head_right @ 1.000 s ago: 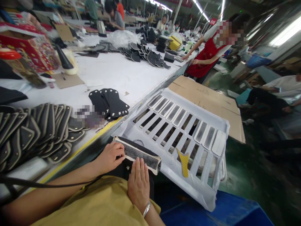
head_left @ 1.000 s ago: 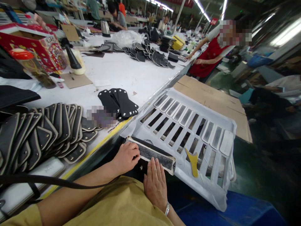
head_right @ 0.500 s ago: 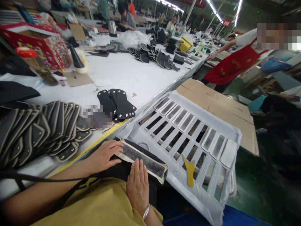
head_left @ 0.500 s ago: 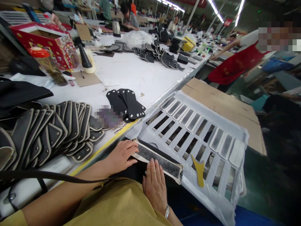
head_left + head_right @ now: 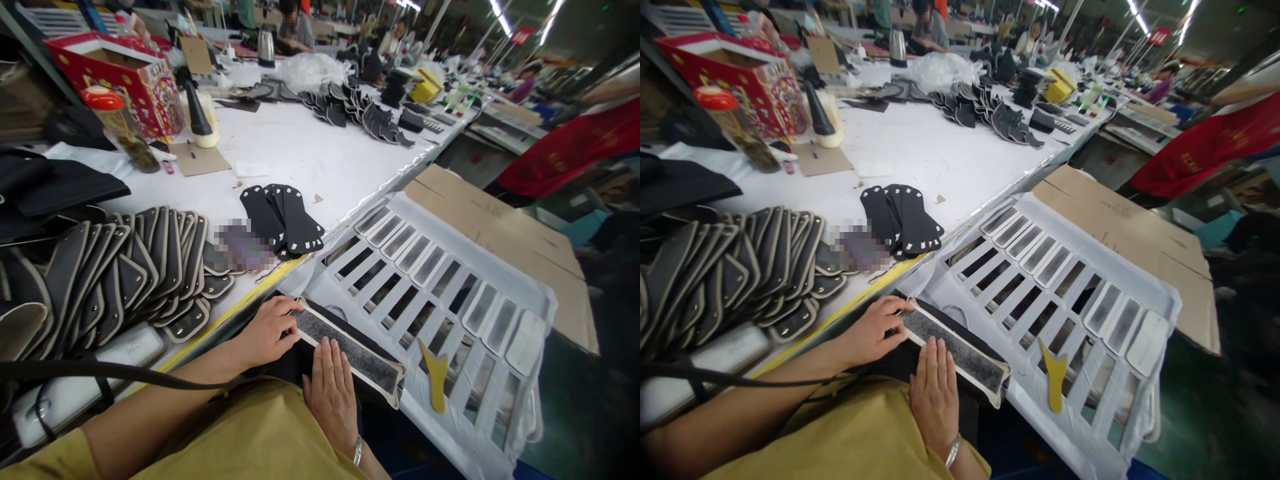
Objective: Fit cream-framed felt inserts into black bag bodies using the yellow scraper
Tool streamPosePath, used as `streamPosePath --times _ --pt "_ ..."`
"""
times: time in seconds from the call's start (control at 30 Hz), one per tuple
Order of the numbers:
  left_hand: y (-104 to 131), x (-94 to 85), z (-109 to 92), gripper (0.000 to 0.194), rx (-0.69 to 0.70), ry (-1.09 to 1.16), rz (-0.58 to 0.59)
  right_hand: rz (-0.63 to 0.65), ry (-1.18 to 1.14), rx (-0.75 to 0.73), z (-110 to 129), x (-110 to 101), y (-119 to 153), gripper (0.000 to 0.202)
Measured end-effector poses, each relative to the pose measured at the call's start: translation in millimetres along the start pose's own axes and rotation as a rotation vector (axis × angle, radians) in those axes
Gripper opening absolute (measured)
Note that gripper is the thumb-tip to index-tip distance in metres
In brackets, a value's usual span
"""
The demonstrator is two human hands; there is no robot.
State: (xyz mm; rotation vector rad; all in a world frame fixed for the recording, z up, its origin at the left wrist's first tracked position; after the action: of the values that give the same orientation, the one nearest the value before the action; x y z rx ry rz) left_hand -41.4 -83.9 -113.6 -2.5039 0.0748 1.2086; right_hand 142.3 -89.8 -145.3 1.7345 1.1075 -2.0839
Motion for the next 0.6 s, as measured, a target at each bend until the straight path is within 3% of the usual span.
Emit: streamPosePath --times 0.37,0.6 --pt "4 6.8 6 0.008 0.046 0.007 -0.059 0.027 0.056 -0.043 3 6 -3 0.045" --pt "16 -0.4 22 0.013 0.282 -0.076 -0.044 0.004 0.043 -0.053 0 7 0 0.040"
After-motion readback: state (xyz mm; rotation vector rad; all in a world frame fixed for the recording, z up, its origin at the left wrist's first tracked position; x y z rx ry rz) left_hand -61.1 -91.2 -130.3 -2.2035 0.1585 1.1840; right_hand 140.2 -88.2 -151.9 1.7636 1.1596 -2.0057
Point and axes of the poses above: each hand's wrist, its own y-axis away from the middle knuckle, its own x-axis out of the palm, z = x × y, the point moved 3 cm from there along -y, towards the middle knuckle, and after that the axes turned 13 degrees about x, right-handed, at the moved point
